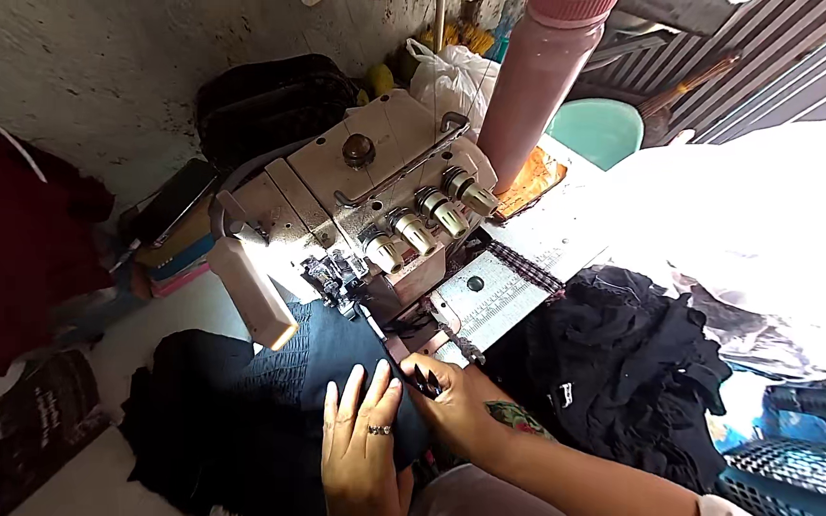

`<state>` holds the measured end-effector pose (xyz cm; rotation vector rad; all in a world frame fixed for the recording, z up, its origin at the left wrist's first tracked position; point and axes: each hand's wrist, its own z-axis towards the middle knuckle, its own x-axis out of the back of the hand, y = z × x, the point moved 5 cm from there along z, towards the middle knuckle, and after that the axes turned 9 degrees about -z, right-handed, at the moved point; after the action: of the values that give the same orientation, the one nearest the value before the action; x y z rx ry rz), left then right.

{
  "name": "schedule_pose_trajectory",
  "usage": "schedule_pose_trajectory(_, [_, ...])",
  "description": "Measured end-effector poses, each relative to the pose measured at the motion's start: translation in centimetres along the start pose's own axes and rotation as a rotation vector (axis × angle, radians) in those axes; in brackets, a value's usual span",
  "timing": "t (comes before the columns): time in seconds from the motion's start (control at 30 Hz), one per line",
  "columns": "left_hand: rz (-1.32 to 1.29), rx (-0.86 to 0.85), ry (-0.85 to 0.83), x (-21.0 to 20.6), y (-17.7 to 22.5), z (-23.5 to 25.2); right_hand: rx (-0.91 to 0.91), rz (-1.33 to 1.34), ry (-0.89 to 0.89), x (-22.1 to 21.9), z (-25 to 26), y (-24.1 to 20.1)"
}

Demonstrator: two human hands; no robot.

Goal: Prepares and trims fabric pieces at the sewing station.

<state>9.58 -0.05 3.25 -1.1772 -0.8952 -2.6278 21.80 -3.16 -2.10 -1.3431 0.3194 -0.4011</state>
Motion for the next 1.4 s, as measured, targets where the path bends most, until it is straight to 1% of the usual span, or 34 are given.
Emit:
schedule_pose_trajectory(0.13, [0.06, 0.001, -0.017, -0.3, 0.2, 0.1, 0.007, 0.021, 0.014, 0.2, -0.4, 0.3])
schedule_pose_trajectory(0.23, [0.094, -0.029, -0.029, -0.4, -0.2, 0.6, 0.005, 0.027, 0.01, 0.2, 0.1, 0.4])
schedule_pose_trajectory(0.43, [0.047, -0.176, -0.125, 1.1, -2.7, 2.8, -0.026, -0.023, -0.047, 0.6, 0.7, -0.1])
schedule_pose_trajectory(0.5, [0.053, -0.238, -0.1, 1.6, -2.7, 2.5, -0.076, 0.014, -0.079, 0.9, 0.1, 0.0])
schedule_pose_trajectory(0.57, [0.03, -0.273, -0.029, 1.7, -2.2, 1.5, -0.139, 0.069, -0.102, 1.2, -0.5, 0.1])
schedule_pose_trajectory(0.63, [0.013, -0.276, 0.025, 1.4, -2.0, 0.5, -0.136, 0.074, -0.089, 1.5, -0.9, 0.2])
schedule_pose_trajectory(0.7, [0.013, -0.264, 0.053, 1.2, -2.1, 0.0, -0.096, 0.051, -0.078, 1.9, -1.2, 0.3])
schedule_pose_trajectory(0.83, [0.038, -0.229, 0.072, 1.0, -2.0, -0.4, -0.011, 0.006, -0.089, 2.3, -1.4, 0.2])
schedule_pose_trajectory(1.0, [0.054, -0.233, 0.091, 1.0, -1.6, -0.5, 0.062, -0.027, -0.108, 2.5, -1.5, -0.2])
schedule_pose_trajectory(1.23, [0.106, -0.22, 0.085, 0.7, -1.3, -0.5, 0.076, -0.025, -0.127, 2.6, -1.7, -0.2])
schedule_pose_trajectory(1.4, [0.08, -0.233, 0.076, 0.6, -1.7, -0.6, 0.053, 0.012, -0.154, 2.6, -1.3, -0.2])
